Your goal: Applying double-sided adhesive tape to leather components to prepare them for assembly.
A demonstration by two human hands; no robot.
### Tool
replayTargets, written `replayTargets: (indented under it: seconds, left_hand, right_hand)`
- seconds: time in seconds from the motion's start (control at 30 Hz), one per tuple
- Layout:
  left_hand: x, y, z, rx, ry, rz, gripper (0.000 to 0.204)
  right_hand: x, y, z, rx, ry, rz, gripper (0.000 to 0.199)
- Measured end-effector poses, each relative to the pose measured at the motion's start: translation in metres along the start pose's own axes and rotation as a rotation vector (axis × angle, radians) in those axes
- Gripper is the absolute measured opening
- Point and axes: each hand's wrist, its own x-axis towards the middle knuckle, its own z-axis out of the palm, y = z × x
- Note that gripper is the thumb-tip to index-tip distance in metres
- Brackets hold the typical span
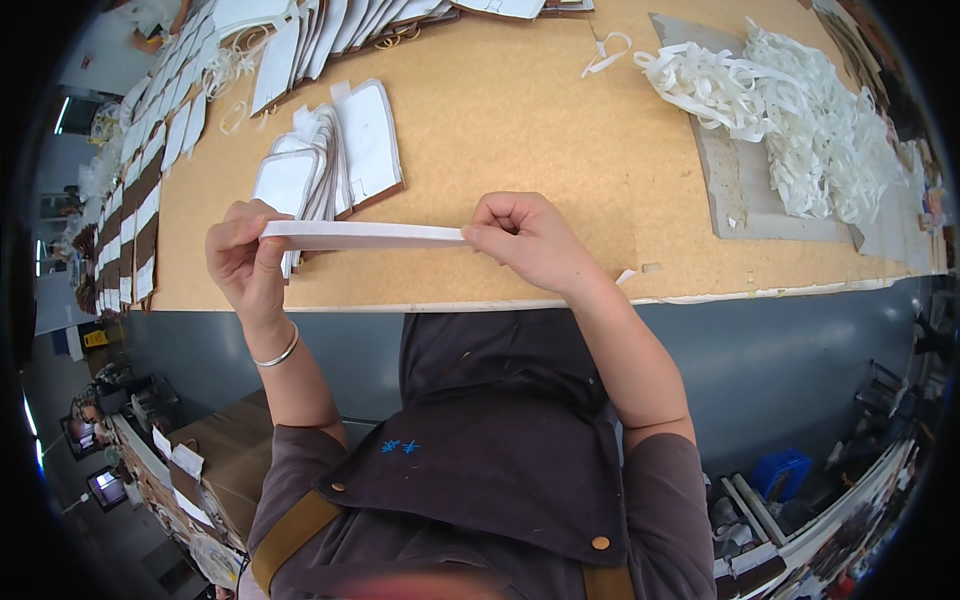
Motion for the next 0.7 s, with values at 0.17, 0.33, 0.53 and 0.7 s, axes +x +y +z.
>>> replayTargets:
  seconds: [0.17, 0.33, 0.53, 0.7]
  left_hand:
    - [-0.001, -0.001, -0.001, -0.016, -0.002, 0.004, 0.018]
    - [-0.004, -0.003, -0.005, -0.027, 0.037, -0.009, 0.018]
    - [-0.005, 0.003, 0.001, -0.027, 0.034, -0.011, 0.017]
    - [0.000, 0.013, 0.004, -0.054, -0.033, 0.008, 0.015]
  right_hand:
    - [0.000, -0.003, 0.002, -0.038, 0.019, 0.010, 0.017]
    - [0.000, -0.001, -0.016, -0.246, 0.041, 0.167, 0.013]
    - [0.014, -0.017, 0.029, -0.691, 0.357, -0.759, 0.028]
    - [0.026, -0.007, 0.037, -0.842, 0.002, -0.540, 0.025]
